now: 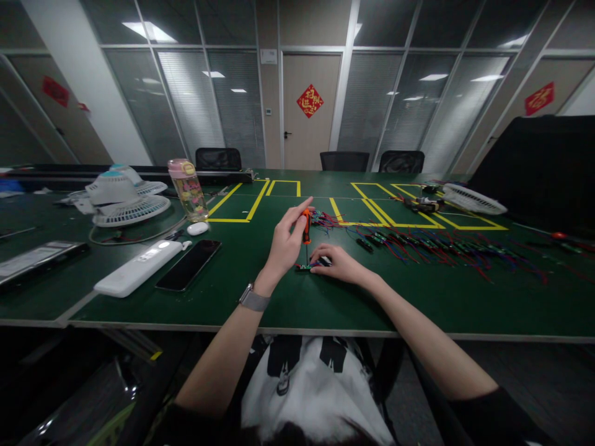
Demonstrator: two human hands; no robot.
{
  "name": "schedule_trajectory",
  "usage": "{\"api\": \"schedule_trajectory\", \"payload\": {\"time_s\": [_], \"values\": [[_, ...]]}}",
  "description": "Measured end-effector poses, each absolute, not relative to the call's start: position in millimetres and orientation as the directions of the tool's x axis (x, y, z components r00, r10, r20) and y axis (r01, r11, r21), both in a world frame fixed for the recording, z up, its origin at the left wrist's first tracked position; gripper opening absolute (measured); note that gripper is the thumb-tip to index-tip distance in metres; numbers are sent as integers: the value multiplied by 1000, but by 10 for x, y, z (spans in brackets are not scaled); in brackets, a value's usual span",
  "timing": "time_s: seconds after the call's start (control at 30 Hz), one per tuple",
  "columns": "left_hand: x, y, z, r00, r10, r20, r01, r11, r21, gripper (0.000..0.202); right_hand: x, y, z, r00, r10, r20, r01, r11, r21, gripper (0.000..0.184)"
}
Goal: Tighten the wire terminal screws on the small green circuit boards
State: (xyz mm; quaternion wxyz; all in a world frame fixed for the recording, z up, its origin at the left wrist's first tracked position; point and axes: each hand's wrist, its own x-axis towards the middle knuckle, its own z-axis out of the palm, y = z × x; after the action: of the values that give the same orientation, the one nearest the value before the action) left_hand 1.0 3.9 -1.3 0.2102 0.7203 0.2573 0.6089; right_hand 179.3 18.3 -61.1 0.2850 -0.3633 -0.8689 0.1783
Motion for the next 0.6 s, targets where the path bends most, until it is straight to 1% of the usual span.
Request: {"api": "schedule_trajectory", "payload": {"time_s": [0.07,0.17,0.23,0.27,0.33,0.4,0.43,0.53,0.6], "values": [[11,39,-16,104,629,771,130,-777,616,32,1791,179,-607,-574,733,364,531,672,-516,10],[1,53,-29,8,609,793,268,-765,585,27,1791,178,-607,-570,737,363,532,668,-520,10],[-8,67,-37,-23,603,798,318,-752,578,27,1792,180,-608,-565,742,360,538,663,-520,10],[-11,72,-38,-14,610,792,304,-752,584,29,1792,181,-607,-565,743,358,541,661,-520,10],[-9,74,-37,40,632,774,222,-761,610,34,1792,182,-606,-569,741,356,542,663,-516,10],[-1,65,-31,76,633,771,174,-770,614,33,1790,184,-606,-575,735,360,533,670,-516,10],[3,58,-28,71,623,779,189,-775,603,31,1789,186,-608,-577,731,364,528,674,-517,10],[8,37,-19,16,565,825,312,-787,533,25,1788,191,-615,-578,727,372,515,678,-525,10],[5,30,-16,22,556,831,315,-792,522,24,1786,191,-616,-576,728,371,517,676,-525,9]]}}
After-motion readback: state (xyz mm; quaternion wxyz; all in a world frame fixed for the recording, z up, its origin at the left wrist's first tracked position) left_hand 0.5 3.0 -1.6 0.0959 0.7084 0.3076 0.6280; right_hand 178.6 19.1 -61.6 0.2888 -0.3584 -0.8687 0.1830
